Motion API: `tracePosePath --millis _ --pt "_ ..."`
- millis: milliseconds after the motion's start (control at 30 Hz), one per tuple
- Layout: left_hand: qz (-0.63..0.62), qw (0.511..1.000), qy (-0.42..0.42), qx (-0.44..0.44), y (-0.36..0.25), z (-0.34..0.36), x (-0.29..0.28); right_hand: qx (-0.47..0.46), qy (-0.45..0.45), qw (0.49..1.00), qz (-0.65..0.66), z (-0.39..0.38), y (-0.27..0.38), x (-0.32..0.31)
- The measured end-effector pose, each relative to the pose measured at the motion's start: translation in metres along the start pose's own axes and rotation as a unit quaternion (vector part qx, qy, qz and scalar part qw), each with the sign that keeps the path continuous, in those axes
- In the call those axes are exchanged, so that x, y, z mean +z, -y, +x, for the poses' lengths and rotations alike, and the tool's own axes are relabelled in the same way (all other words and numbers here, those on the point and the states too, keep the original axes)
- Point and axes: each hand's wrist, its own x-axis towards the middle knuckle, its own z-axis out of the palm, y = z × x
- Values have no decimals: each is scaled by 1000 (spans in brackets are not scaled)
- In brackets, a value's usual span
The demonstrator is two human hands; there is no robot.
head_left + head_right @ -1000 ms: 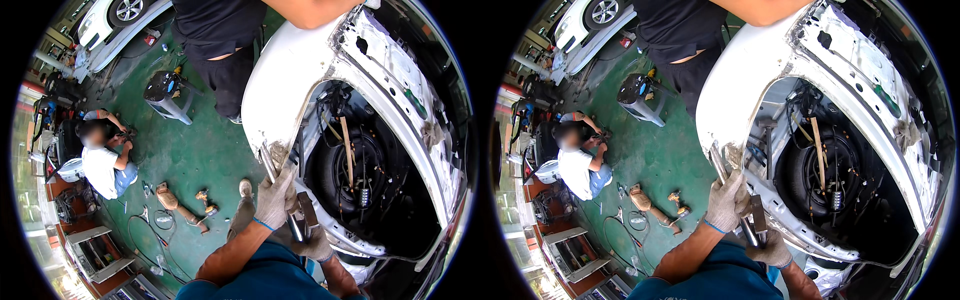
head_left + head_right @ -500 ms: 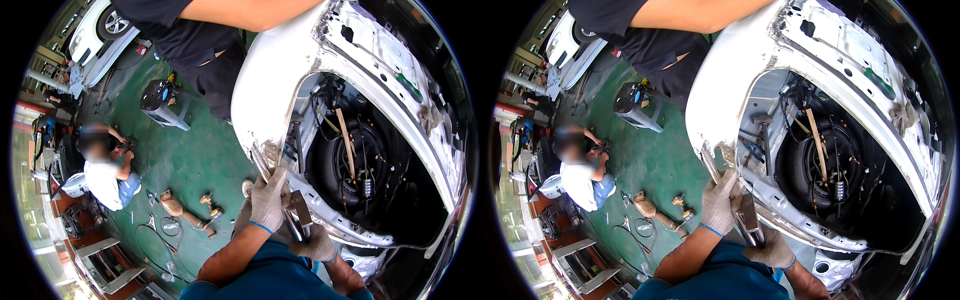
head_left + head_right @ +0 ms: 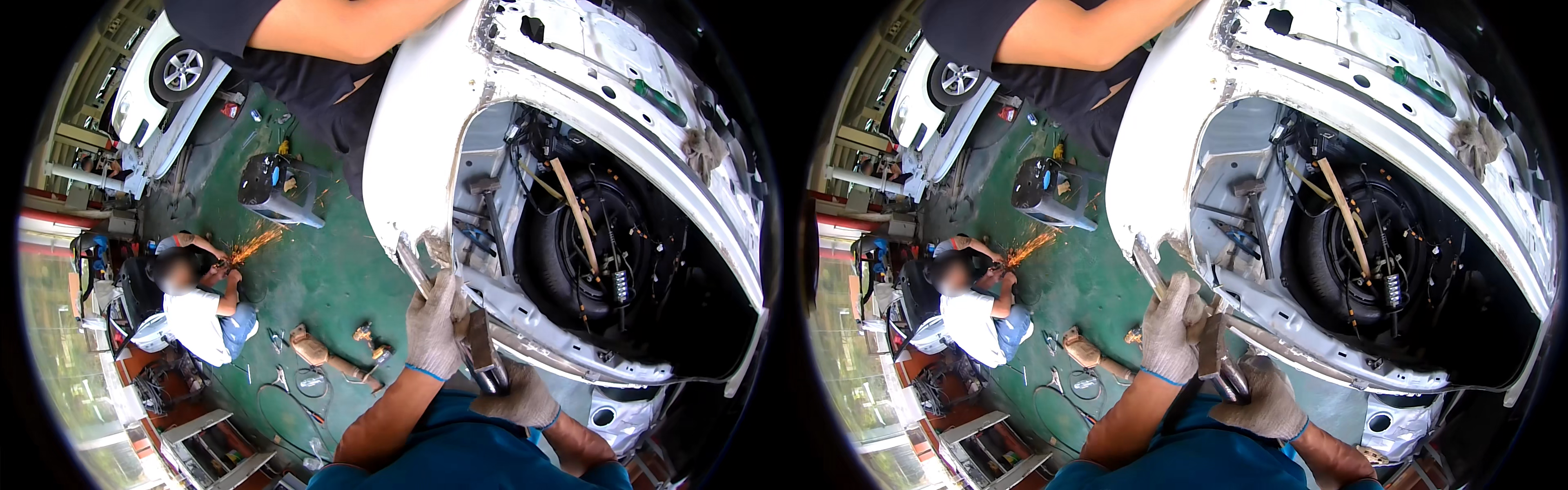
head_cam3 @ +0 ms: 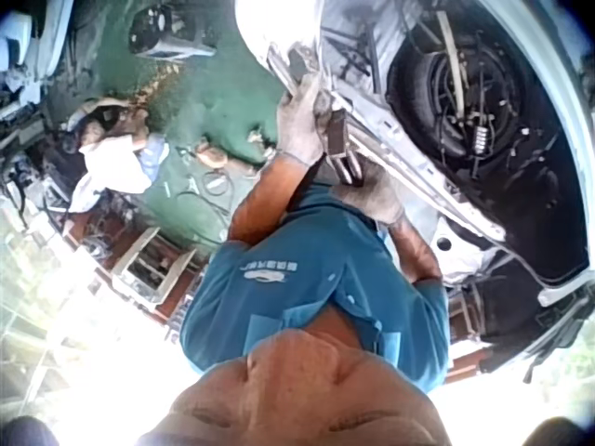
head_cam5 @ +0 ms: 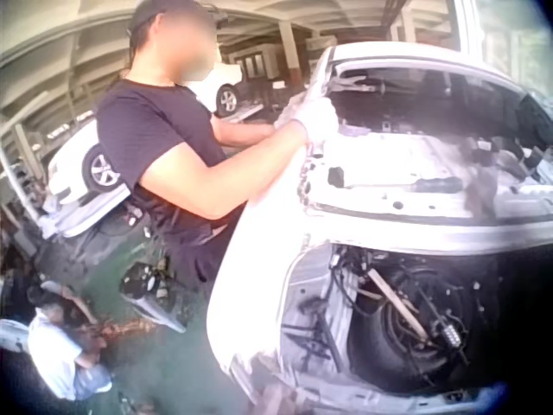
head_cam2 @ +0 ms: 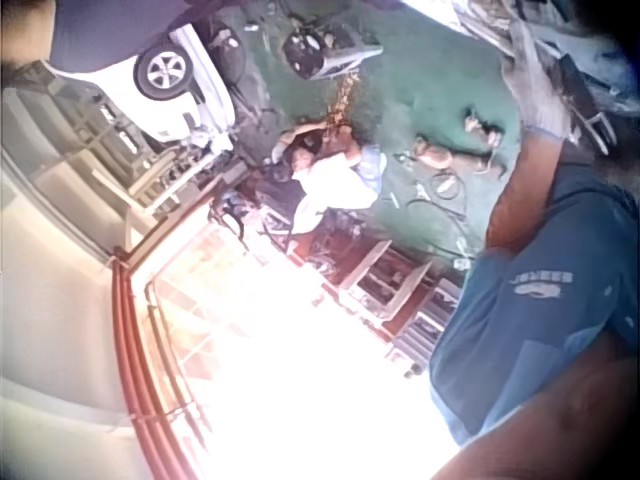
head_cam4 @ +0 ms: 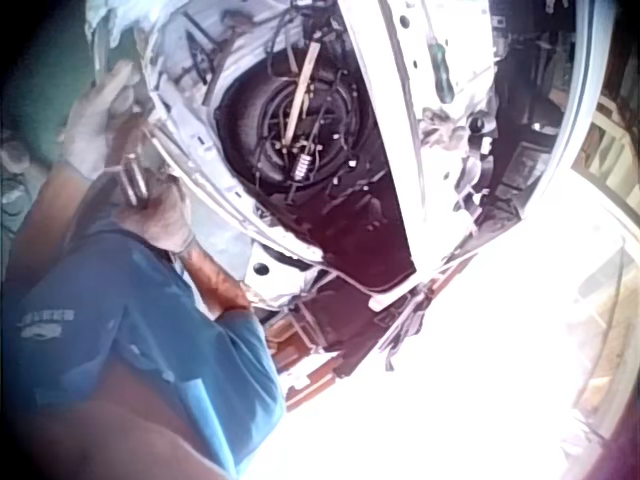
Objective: The person uses a hammer and metal rod to repeatedly strike and reshape the damaged rear quarter panel of a white car. Another person assists by holding the panel steady while a third person grinds nearby. The camera wearer continues hammering the same area throughout the clip.
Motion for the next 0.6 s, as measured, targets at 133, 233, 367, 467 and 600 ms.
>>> tracePosePath --millis 133,233,367,467,600 --pt "8 1000 4 -13 -4 -2 2 55 36 996 -62 -4 2 -3" --pt "8 1000 -9 6 2 5 0 59 15 998 -24 6 14 -3" --pt "-5 999 1 33 13 19 -12 9 -10 998 -65 23 -34 15" --pt "-16 998 46 39 14 21 -17 -50 -29 998 -36 29 -56 24" --pt "-14 999 7 43 17 20 -13 -66 -16 997 -25 28 -44 10"
